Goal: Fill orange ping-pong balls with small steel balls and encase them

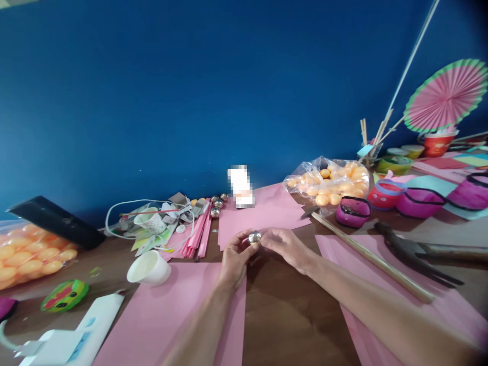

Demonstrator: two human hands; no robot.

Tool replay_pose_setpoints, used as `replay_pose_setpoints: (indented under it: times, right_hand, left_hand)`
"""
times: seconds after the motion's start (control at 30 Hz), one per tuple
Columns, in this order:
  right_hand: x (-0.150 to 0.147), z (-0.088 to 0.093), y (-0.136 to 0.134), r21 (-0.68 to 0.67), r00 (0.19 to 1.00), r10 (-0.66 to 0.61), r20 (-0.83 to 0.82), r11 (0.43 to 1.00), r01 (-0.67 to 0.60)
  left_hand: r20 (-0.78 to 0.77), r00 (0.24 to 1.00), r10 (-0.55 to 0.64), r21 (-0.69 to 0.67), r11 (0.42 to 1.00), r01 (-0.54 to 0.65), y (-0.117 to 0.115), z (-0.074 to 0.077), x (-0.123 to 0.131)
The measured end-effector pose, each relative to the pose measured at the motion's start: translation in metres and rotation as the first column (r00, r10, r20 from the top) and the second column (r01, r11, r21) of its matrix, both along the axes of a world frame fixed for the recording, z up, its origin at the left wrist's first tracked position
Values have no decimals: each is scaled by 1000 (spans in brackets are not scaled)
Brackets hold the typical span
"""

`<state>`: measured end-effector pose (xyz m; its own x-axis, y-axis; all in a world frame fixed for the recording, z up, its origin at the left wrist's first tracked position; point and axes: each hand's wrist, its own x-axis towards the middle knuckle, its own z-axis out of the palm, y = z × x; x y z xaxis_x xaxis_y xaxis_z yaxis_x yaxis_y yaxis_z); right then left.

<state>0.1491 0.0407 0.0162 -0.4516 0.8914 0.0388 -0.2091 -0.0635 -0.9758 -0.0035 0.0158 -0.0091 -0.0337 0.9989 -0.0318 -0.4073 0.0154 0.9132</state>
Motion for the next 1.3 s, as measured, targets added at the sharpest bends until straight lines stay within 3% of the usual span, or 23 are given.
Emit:
replay_pose_setpoints:
  times: [0.87, 1.0, 1.3]
  right_hand:
    - [4, -5, 3, 41, 992, -10, 126, 999, 5]
    - [5, -4, 3, -22, 989, -30, 143, 999, 33]
    - [4, -12, 6, -183, 999, -39, -31, 982, 33]
  left_hand:
    - [-8, 1000, -23, 14, 1000, 23, -1, 1, 1]
    - [-14, 999, -29, 27, 999, 29, 0, 0, 1]
    - [-44, 999, -26, 17, 1000, 26, -2, 3, 2]
